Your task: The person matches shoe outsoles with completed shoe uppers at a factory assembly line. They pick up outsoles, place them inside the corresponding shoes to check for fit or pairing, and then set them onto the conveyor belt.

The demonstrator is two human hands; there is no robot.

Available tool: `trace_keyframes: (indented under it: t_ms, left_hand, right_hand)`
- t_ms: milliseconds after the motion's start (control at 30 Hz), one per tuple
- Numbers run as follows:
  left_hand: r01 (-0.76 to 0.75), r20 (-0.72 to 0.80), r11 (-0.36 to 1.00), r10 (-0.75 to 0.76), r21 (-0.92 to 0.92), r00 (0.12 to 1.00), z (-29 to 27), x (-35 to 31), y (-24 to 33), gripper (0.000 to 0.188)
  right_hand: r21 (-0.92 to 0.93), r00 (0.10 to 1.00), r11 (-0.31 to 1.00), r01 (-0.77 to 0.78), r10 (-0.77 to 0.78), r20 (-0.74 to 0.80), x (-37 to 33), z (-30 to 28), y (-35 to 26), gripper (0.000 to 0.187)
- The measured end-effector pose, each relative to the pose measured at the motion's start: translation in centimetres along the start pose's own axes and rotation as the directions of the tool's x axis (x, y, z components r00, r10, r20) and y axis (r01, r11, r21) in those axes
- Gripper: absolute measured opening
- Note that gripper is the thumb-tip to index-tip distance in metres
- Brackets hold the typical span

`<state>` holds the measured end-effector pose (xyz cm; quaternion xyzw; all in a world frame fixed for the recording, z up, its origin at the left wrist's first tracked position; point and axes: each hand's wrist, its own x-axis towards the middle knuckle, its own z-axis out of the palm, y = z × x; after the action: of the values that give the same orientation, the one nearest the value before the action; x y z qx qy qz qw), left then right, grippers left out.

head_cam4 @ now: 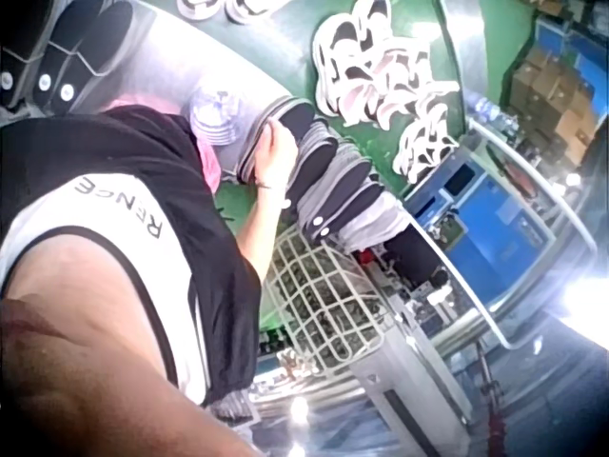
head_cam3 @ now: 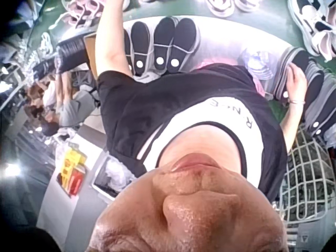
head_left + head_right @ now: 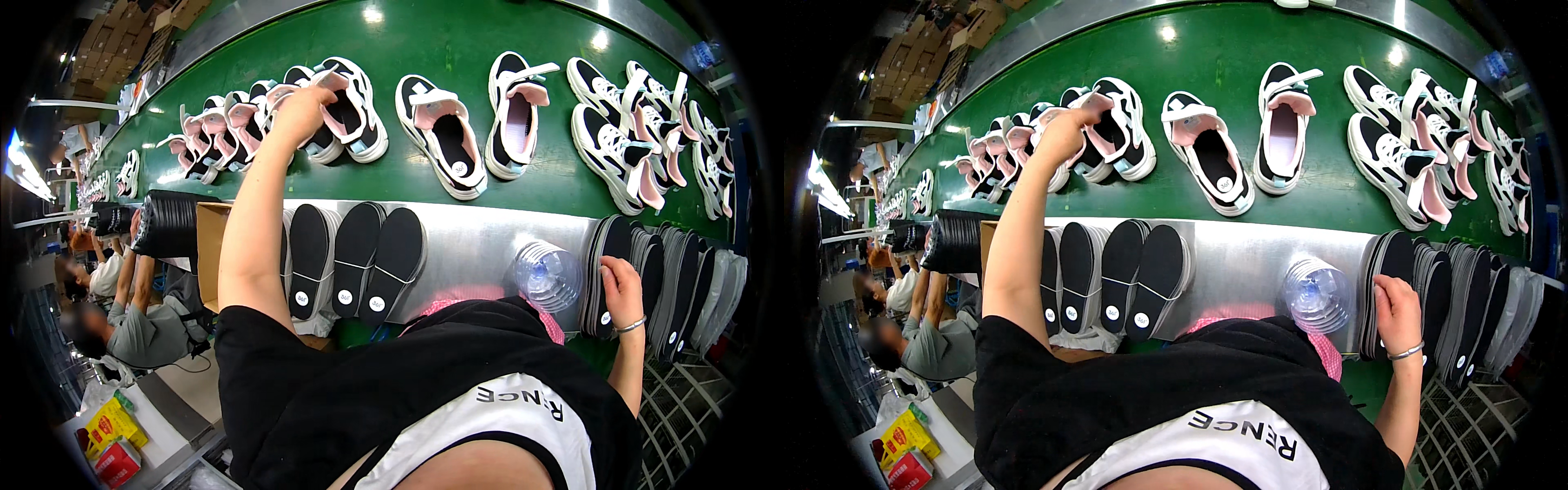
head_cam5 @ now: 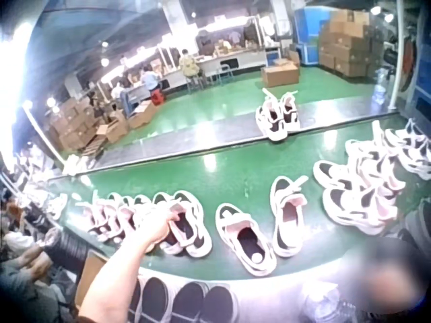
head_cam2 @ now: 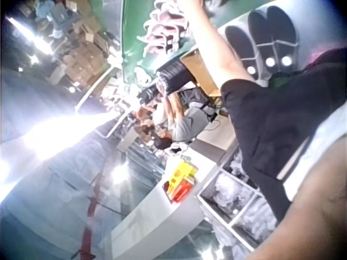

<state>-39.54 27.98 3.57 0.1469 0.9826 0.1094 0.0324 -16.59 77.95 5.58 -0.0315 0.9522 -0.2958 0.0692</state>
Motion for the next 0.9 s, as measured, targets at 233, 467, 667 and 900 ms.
trace_keyframes:
  t_ms: [233, 467, 667, 900]
  left_hand:
    - [-0.309, 0.577, 0.760, -0.105, 0.572, 0.810, 3.2, 1.8, 2.6, 0.035]
    - [-0.339, 0.672, 0.746, -0.191, 0.573, 0.715, 3.8, 3.8, 2.7, 0.034]
    - [-0.267, 0.679, 0.795, -0.230, 0.544, 0.698, 3.4, 3.7, 4.1, 0.032]
    - [-0.014, 0.600, 0.988, -0.081, 0.153, 0.796, 0.8, 1.6, -0.2, 0.030]
  right_hand:
    - [0.027, 0.998, 0.999, 0.041, -0.042, 0.038, 0.3, -0.5, -0.3, 0.013]
    - [0.025, 0.999, 0.999, -0.035, 0.034, 0.038, -0.9, 0.0, 0.2, 0.014]
    - [0.000, 0.996, 0.997, -0.074, 0.074, 0.054, -0.5, -0.4, 0.1, 0.014]
    - [0.045, 0.992, 0.991, -0.126, 0.126, 0.009, -2.6, -0.3, 2.1, 0.014]
